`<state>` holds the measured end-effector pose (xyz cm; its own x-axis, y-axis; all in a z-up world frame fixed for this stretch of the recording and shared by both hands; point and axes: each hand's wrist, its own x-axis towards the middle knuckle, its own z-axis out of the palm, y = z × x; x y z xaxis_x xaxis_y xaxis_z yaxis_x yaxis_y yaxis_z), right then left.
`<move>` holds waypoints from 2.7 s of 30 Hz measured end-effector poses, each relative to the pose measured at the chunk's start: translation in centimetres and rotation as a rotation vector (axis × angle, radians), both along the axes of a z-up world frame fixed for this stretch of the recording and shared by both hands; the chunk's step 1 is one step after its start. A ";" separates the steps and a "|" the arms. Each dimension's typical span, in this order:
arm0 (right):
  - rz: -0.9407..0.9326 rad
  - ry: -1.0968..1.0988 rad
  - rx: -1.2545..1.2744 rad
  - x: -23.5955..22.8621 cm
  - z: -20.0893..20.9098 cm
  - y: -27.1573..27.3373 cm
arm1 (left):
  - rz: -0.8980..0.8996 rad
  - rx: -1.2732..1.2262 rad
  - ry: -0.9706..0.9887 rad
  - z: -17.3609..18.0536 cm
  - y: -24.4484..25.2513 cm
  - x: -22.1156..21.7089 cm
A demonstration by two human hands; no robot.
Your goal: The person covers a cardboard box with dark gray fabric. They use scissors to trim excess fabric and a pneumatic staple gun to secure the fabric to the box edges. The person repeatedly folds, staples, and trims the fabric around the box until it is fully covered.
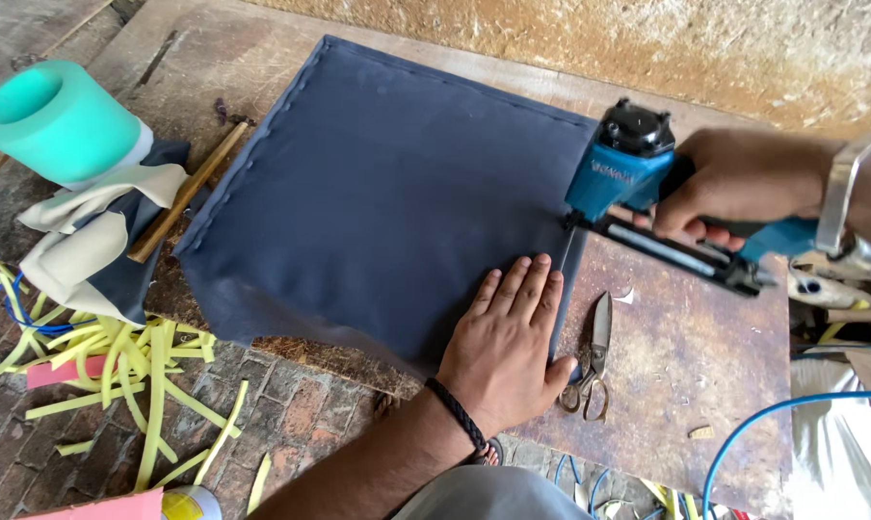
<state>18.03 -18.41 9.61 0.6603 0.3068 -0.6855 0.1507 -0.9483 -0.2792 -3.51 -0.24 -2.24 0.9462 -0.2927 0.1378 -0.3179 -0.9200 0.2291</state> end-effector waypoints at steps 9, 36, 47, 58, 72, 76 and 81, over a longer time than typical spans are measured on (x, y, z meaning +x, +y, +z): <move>0.027 0.081 -0.023 -4.2 0.7 0.8 | -0.056 -0.029 -0.026 -1.4 0.2 -2.8; 0.120 0.021 -0.212 -13.7 0.4 1.0 | -0.189 -0.510 -0.388 -2.6 5.1 -8.8; -0.685 -0.137 0.381 -7.5 -27.2 -22.6 | 0.339 -1.259 0.277 -11.5 6.8 -12.4; -0.390 -0.751 -0.206 -15.6 -46.2 -26.2 | 0.279 -2.261 0.635 -11.3 1.5 -13.9; -0.330 -0.444 -0.113 -14.9 -45.3 -11.1 | 0.470 -2.124 0.395 -16.0 0.6 -11.1; -0.801 -0.347 0.268 -15.8 -49.4 -15.1 | 0.387 -2.055 0.465 -16.1 1.0 -11.5; -0.806 0.233 0.414 -20.0 -49.1 -19.5 | 0.360 -2.043 0.432 -16.2 1.6 -11.4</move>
<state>-1.94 -37.88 -39.45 0.6395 0.0650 -0.7660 -0.6117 -0.5605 -0.5583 -14.91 1.33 -18.42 0.9644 0.1090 -0.2408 0.1074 0.6707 0.7339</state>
